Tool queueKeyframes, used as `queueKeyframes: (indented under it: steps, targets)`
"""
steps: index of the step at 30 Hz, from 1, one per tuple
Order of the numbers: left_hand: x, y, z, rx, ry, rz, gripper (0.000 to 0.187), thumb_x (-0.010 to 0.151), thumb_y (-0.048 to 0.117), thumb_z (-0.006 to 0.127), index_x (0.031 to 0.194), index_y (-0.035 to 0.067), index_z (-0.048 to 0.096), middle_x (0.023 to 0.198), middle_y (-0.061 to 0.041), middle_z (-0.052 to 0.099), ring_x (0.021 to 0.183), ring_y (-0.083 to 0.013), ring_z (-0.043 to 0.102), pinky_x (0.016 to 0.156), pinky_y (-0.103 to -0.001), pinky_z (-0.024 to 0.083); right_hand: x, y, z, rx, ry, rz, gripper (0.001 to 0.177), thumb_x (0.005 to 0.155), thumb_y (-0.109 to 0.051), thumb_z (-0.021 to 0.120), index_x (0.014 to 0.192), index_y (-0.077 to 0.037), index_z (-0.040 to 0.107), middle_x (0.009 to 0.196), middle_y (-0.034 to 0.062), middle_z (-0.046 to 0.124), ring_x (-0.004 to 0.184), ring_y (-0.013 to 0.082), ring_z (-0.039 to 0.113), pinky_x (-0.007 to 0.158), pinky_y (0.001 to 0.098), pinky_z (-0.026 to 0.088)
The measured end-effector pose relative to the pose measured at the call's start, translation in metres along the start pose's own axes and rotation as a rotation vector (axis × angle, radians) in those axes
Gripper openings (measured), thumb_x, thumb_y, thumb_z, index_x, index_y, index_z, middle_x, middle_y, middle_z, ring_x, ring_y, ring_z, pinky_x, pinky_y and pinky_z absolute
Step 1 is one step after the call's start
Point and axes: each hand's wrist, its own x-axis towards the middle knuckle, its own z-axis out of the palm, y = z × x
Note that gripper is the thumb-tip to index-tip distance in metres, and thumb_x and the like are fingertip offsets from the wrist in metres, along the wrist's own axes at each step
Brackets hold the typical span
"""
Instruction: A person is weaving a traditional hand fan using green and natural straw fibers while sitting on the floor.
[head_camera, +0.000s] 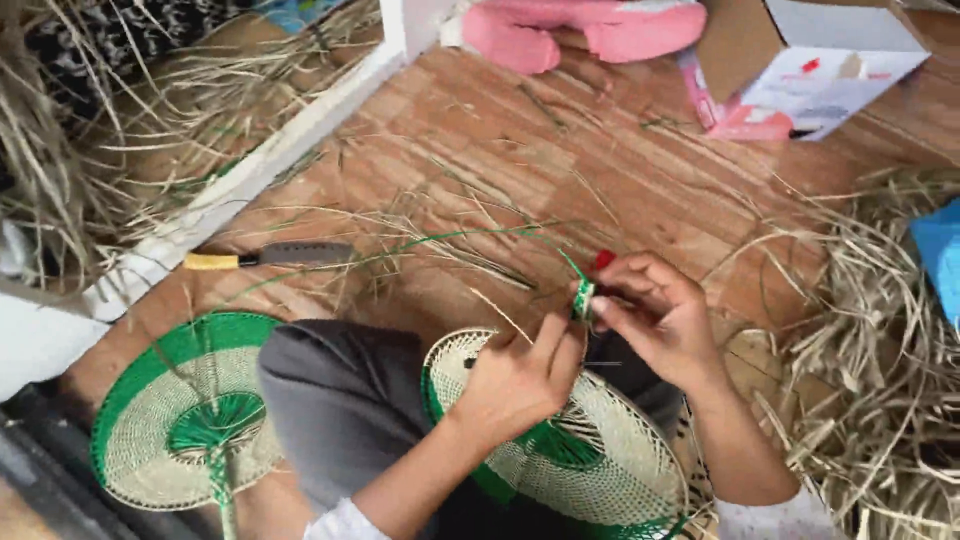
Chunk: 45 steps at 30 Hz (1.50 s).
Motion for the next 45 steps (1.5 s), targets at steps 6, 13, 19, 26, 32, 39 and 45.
queueKeyframes:
  steps: [6, 13, 19, 26, 32, 39, 45]
  targets:
    - [-0.015, 0.007, 0.002, -0.092, -0.192, -0.023, 0.020, 0.096, 0.003, 0.047, 0.104, 0.007, 0.065, 0.091, -0.003, 0.053, 0.048, -0.0139, 0.044, 0.039, -0.027, 0.035, -0.001, -0.018, 0.008, -0.091, -0.022, 0.072, 0.023, 0.089, -0.002, 0.070, 0.111, 0.002, 0.063, 0.104, 0.0123, 0.074, 0.088, 0.0153, 0.072, 0.067, 0.0244, 0.064]
    - [-0.017, 0.007, 0.000, -0.111, -0.187, -0.028, 0.019, 0.094, 0.000, 0.048, 0.104, 0.004, 0.064, 0.094, -0.006, 0.056, 0.048, -0.0160, 0.048, 0.038, -0.029, 0.036, -0.001, -0.017, 0.010, -0.059, -0.022, 0.113, 0.023, 0.090, -0.003, 0.070, 0.112, 0.000, 0.064, 0.106, 0.0114, 0.073, 0.088, 0.0145, 0.072, 0.071, 0.0250, 0.064]
    - [-0.028, 0.008, 0.006, -0.284, -0.231, -0.181, 0.009, 0.092, 0.017, 0.063, 0.097, 0.012, 0.059, 0.099, -0.002, 0.058, 0.041, -0.0167, 0.048, 0.029, -0.032, 0.032, 0.000, -0.019, 0.011, -0.073, -0.041, 0.099, 0.024, 0.090, -0.003, 0.070, 0.112, 0.002, 0.065, 0.104, 0.0117, 0.073, 0.085, 0.0142, 0.071, 0.071, 0.0237, 0.064]
    - [-0.008, 0.000, -0.007, -0.737, -0.092, -0.623, 0.016, 0.095, 0.019, 0.066, 0.101, 0.005, 0.064, 0.092, -0.006, 0.062, 0.075, -0.0212, 0.066, 0.063, -0.034, 0.053, -0.001, -0.013, 0.012, -0.039, -0.057, 0.076, 0.024, 0.087, 0.003, 0.072, 0.110, 0.000, 0.064, 0.105, 0.0092, 0.070, 0.085, 0.0122, 0.069, 0.074, 0.0202, 0.060]
    - [-0.007, -0.028, 0.021, -1.222, -0.200, -0.936, 0.021, 0.099, 0.019, 0.059, 0.112, 0.004, 0.066, 0.103, -0.001, 0.072, 0.068, -0.0047, 0.052, 0.061, -0.023, 0.043, -0.017, -0.023, 0.034, -0.052, 0.005, -0.050, 0.024, 0.085, 0.003, 0.075, 0.106, -0.003, 0.065, 0.111, 0.0118, 0.068, 0.092, 0.0157, 0.069, 0.077, 0.0213, 0.060]
    - [-0.006, -0.048, 0.030, -1.734, -0.326, -0.888, 0.025, 0.101, 0.002, 0.053, 0.120, -0.005, 0.069, 0.061, 0.001, 0.056, 0.053, -0.0011, 0.041, 0.047, -0.014, 0.038, -0.031, -0.045, 0.058, -0.482, 0.306, -0.258, 0.025, 0.071, -0.006, 0.091, 0.093, -0.005, 0.079, 0.097, 0.0097, 0.072, 0.067, 0.0145, 0.070, 0.056, 0.0230, 0.060]
    - [-0.008, -0.069, 0.017, -1.861, -0.441, -0.680, 0.037, 0.099, 0.013, 0.063, 0.133, -0.003, 0.061, 0.110, -0.010, 0.075, 0.110, -0.0150, 0.067, 0.108, -0.033, 0.052, -0.033, -0.072, 0.057, -0.546, 0.128, -0.310, 0.016, 0.082, 0.002, 0.076, 0.097, 0.000, 0.072, 0.102, 0.0145, 0.073, 0.089, 0.0189, 0.074, 0.074, 0.0229, 0.065]
